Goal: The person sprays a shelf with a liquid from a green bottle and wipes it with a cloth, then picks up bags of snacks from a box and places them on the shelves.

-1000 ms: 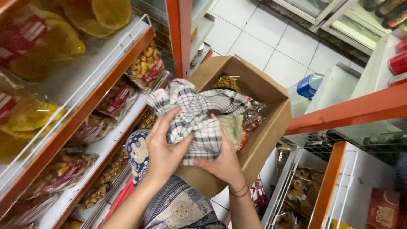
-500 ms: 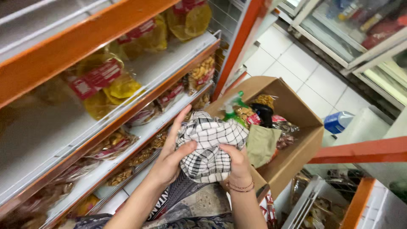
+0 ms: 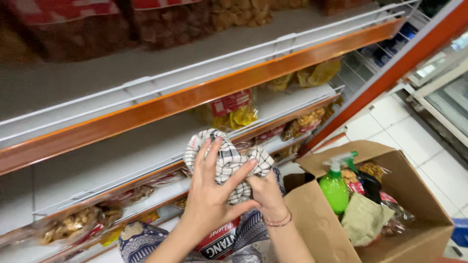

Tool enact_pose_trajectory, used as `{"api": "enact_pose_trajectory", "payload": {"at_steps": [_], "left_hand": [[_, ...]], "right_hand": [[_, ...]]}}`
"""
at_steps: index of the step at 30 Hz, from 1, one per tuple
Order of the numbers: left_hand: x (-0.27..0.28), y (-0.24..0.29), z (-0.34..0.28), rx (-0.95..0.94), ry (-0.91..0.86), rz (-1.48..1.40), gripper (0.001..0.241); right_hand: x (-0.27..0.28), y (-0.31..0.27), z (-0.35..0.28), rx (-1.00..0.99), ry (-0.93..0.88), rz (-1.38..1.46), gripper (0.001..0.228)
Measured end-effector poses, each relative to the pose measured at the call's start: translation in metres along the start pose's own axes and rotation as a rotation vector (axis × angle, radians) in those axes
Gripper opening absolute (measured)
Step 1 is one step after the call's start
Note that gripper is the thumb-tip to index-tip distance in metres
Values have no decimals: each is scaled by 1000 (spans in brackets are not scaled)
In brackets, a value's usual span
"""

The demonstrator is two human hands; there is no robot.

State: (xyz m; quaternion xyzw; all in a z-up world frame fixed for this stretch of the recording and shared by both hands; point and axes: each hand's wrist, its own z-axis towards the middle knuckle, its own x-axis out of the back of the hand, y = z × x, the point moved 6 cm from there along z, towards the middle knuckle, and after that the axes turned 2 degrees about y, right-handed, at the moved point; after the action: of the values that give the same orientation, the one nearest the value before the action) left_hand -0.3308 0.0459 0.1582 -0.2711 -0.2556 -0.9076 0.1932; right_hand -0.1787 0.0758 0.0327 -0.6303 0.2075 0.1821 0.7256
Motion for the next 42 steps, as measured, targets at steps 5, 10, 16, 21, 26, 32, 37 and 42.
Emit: {"api": "enact_pose_trajectory", "payload": {"at_steps": [5, 10, 16, 21, 26, 32, 37, 42], "left_hand": [[67, -50, -33, -299, 385, 545, 44], [92, -120, -31, -138, 423, 1083, 41], [44, -129, -3, -142, 418, 1270, 46], [-23, -110, 36, -361, 188, 1476, 45], [-67, -63, 101, -313, 339, 1091, 53], [-63, -58, 108, -320, 320, 980, 56], [-2, -118, 21, -252, 254, 1264, 50], [105, -158, -62, 39, 462, 1228, 56]], "right_hand": [[-92, -62, 9, 62, -444, -193, 66], [-108, -101, 42, 397, -205, -336, 57], [-71, -89, 62, 474, 21, -302, 43], [-56, -83, 66, 530, 88, -254, 38], [-49, -97, 57, 640, 201, -297, 38], [-48, -105, 54, 784, 322, -346, 35], [-96, -96, 53, 927, 342, -907, 34], [-159, -79, 67, 1129, 231, -1344, 48]]}}
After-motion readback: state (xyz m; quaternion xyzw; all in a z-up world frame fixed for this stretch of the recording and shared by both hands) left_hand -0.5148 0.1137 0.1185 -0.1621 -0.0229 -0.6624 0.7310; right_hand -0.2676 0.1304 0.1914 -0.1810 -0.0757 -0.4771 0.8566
